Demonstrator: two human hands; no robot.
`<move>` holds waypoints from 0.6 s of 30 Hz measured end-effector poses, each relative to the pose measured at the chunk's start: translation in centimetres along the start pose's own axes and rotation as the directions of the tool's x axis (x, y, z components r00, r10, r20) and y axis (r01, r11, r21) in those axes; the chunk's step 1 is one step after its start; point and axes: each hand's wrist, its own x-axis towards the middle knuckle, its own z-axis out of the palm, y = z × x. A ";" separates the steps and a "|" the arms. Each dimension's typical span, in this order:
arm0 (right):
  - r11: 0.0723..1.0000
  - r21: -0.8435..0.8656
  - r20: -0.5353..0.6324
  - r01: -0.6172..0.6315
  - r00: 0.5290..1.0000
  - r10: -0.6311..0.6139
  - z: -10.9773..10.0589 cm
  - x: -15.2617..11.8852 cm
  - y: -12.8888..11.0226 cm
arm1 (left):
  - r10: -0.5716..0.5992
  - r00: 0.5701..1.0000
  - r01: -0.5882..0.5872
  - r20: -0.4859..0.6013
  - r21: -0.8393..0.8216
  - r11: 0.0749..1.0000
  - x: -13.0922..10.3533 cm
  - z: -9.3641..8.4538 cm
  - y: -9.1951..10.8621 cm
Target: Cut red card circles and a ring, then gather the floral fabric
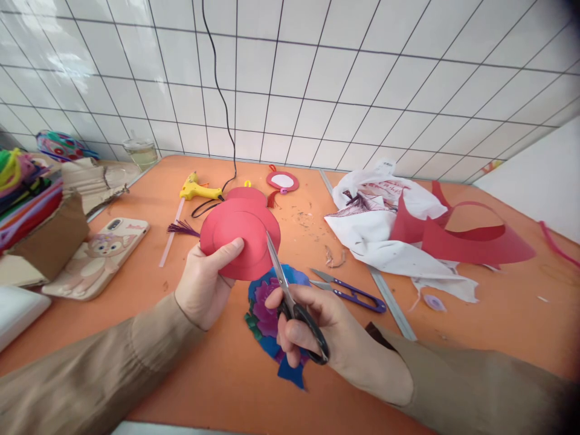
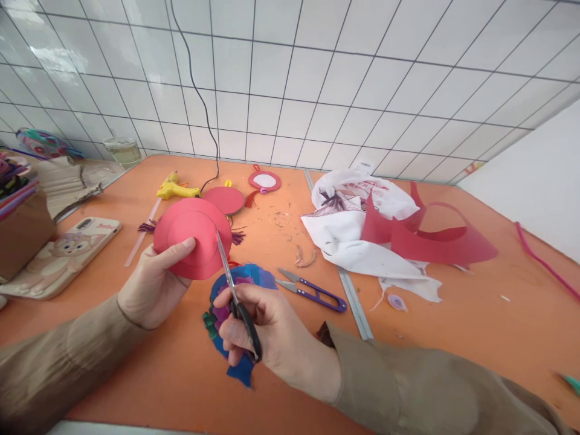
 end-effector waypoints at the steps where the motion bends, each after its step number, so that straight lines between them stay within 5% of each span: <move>1: 1.000 0.000 0.003 0.001 1.000 -0.001 0.0 0.0 0.0 | 0.000 1.000 0.000 0.001 -0.002 1.000 0.0 0.0 0.0; 18: 0.998 0.056 -0.006 -0.025 1.000 0.025 0.2 -0.2 -0.2 | -0.003 1.000 0.003 0.010 -0.013 1.000 0.0 0.0 -0.1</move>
